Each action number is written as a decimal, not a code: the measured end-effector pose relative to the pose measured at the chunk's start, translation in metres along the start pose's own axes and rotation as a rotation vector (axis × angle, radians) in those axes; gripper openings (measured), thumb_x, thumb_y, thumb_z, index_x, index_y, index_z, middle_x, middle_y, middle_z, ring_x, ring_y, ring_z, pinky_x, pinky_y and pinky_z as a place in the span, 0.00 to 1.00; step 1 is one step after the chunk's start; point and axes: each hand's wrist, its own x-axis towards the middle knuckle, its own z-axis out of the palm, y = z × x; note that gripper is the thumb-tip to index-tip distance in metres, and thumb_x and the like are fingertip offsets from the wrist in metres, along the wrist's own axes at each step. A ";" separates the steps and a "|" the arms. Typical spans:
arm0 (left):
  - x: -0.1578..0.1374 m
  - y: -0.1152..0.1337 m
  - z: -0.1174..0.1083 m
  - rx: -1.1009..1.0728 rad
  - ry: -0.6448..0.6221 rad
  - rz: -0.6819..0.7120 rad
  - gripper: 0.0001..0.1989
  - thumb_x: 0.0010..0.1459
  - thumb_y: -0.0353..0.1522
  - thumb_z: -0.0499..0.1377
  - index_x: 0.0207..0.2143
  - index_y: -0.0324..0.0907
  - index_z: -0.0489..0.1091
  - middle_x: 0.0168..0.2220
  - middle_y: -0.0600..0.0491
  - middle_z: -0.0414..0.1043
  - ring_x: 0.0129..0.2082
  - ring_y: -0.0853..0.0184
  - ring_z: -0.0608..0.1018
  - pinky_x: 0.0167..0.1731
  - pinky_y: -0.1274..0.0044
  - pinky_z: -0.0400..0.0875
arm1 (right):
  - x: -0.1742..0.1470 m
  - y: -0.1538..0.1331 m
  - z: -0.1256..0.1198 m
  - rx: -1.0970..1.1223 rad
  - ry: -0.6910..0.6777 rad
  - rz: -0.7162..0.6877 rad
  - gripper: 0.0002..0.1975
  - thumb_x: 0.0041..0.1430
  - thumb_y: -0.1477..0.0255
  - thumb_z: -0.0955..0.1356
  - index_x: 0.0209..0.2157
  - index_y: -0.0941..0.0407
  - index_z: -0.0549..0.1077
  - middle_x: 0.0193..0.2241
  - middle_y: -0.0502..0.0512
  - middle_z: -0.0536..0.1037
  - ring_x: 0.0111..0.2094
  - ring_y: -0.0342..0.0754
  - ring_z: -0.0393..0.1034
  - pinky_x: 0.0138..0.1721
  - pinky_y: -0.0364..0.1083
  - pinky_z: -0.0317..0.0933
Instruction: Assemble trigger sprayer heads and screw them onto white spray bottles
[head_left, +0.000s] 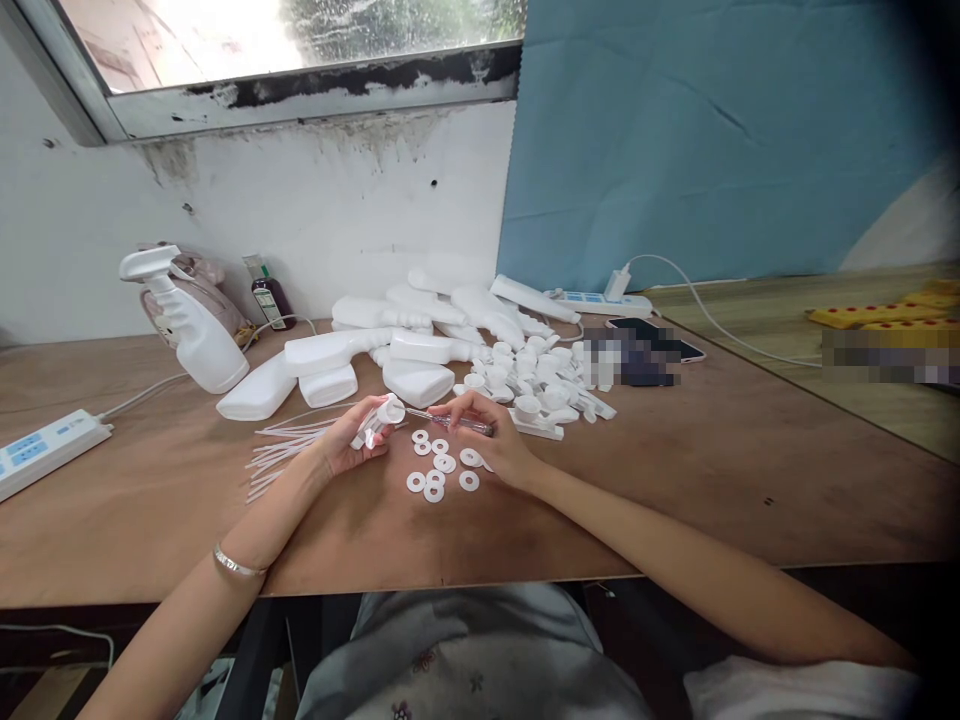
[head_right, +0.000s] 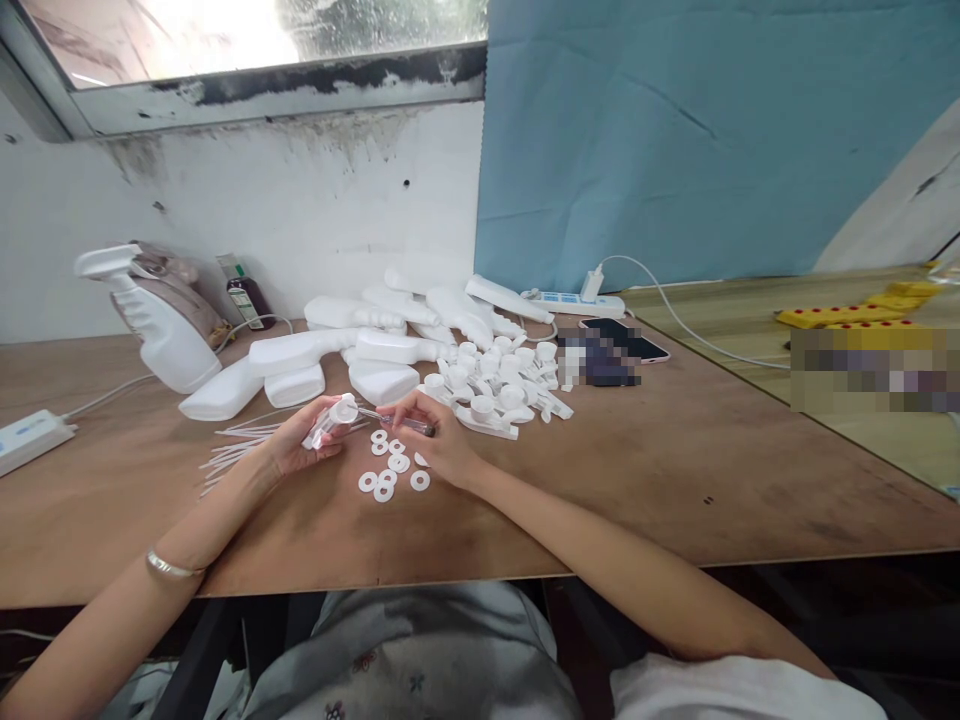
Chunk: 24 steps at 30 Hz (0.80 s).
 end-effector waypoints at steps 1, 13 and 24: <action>0.000 0.000 0.000 -0.001 -0.001 0.001 0.10 0.57 0.34 0.51 0.27 0.38 0.63 0.16 0.57 0.61 0.10 0.78 0.63 0.09 0.87 0.58 | 0.000 0.001 0.000 0.007 0.002 0.006 0.05 0.51 0.71 0.68 0.26 0.56 0.67 0.37 0.54 0.76 0.43 0.49 0.70 0.46 0.50 0.64; 0.000 0.002 0.000 -0.027 -0.017 -0.023 0.11 0.58 0.34 0.50 0.26 0.37 0.63 0.15 0.57 0.60 0.10 0.77 0.62 0.09 0.86 0.58 | -0.002 0.001 0.002 0.002 0.026 0.000 0.08 0.52 0.68 0.68 0.26 0.56 0.66 0.37 0.55 0.76 0.44 0.49 0.70 0.45 0.50 0.64; -0.001 0.005 -0.003 -0.051 -0.108 -0.146 0.13 0.59 0.35 0.47 0.28 0.35 0.64 0.13 0.58 0.57 0.08 0.80 0.57 0.08 0.89 0.53 | -0.005 0.004 0.002 -0.078 0.079 -0.076 0.04 0.48 0.77 0.66 0.25 0.55 0.65 0.37 0.54 0.76 0.41 0.48 0.71 0.42 0.49 0.64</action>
